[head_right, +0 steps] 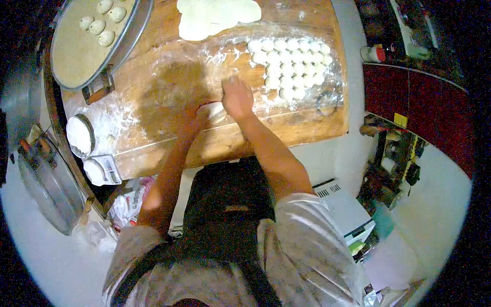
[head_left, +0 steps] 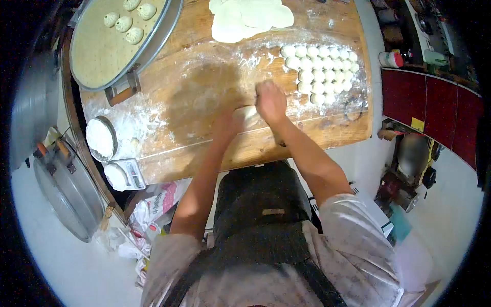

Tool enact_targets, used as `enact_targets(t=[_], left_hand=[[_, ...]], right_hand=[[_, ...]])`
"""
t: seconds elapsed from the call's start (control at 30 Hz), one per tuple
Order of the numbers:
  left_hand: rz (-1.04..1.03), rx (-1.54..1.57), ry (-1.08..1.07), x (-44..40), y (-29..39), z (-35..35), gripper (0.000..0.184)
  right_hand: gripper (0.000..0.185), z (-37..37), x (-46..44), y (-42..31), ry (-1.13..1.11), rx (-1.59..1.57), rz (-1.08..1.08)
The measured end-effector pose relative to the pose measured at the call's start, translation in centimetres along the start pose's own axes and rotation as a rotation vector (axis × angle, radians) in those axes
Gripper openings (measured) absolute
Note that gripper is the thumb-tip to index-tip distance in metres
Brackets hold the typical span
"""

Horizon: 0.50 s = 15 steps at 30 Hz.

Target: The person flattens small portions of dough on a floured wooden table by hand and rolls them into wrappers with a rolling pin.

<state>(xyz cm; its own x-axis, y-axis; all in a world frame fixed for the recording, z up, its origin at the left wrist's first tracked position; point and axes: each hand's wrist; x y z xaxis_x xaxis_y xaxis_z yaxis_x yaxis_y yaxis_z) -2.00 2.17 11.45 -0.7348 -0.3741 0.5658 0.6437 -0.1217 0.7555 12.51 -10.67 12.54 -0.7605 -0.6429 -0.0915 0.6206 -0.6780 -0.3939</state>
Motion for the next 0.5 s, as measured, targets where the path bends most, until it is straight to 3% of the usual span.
enact_targets(t=[0.07, 0.1, 0.17, 0.2, 0.27, 0.3, 0.33, 0.4, 0.5], left_hand=[[-0.335, -0.42, 0.148, -2.2, 2.1, -0.6, 0.024], [-0.349, -0.421, 0.156, -3.1, 2.4, -0.4, 0.024], [-0.114, -0.215, 0.18, -3.6, 1.3, -0.2, 0.027], [-0.112, -0.211, 0.182, -3.7, -1.7, -0.5, 0.027], [0.159, 0.492, 0.26, -4.2, -8.5, -1.5, 0.031], [0.162, 0.5, 0.268, -3.4, -7.2, -1.3, 0.031], [-0.041, 0.163, 0.319, -1.4, -5.0, -0.5, 0.03], [-0.228, -0.193, 0.334, 1.1, -2.4, 0.3, 0.029], [-0.169, -0.262, 0.235, -2.5, -1.0, 0.3, 0.032]], right_hand=[[0.008, -1.5, -3.0, -1.0, -0.013, 0.002, 0.004], [0.008, -1.6, -4.2, -1.1, -0.018, 0.01, 0.008], [0.011, -1.1, -1.1, -0.3, -0.007, -0.071, 0.059], [0.015, -1.1, 1.6, 0.6, 0.025, -0.098, 0.065], [0.015, 0.1, 5.7, 1.8, 0.029, -0.111, 0.129], [0.015, 0.2, 6.6, 2.2, 0.023, -0.136, 0.188], [0.012, -0.2, 4.8, 1.2, -0.034, -0.013, 0.13], [0.008, -0.8, -0.1, -0.7, -0.052, -0.03, -0.018], [0.006, -1.8, -4.0, -2.0, -0.018, 0.023, 0.021]])
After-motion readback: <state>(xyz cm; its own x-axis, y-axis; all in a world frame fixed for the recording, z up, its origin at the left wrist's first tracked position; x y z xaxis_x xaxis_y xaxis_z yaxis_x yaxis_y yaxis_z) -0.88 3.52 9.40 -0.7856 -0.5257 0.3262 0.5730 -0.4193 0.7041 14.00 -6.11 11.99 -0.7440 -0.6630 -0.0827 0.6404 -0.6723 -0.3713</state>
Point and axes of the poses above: each hand's wrist, its own x-axis away from the middle knuckle, its own z-axis out of the back of the hand, y = z × x
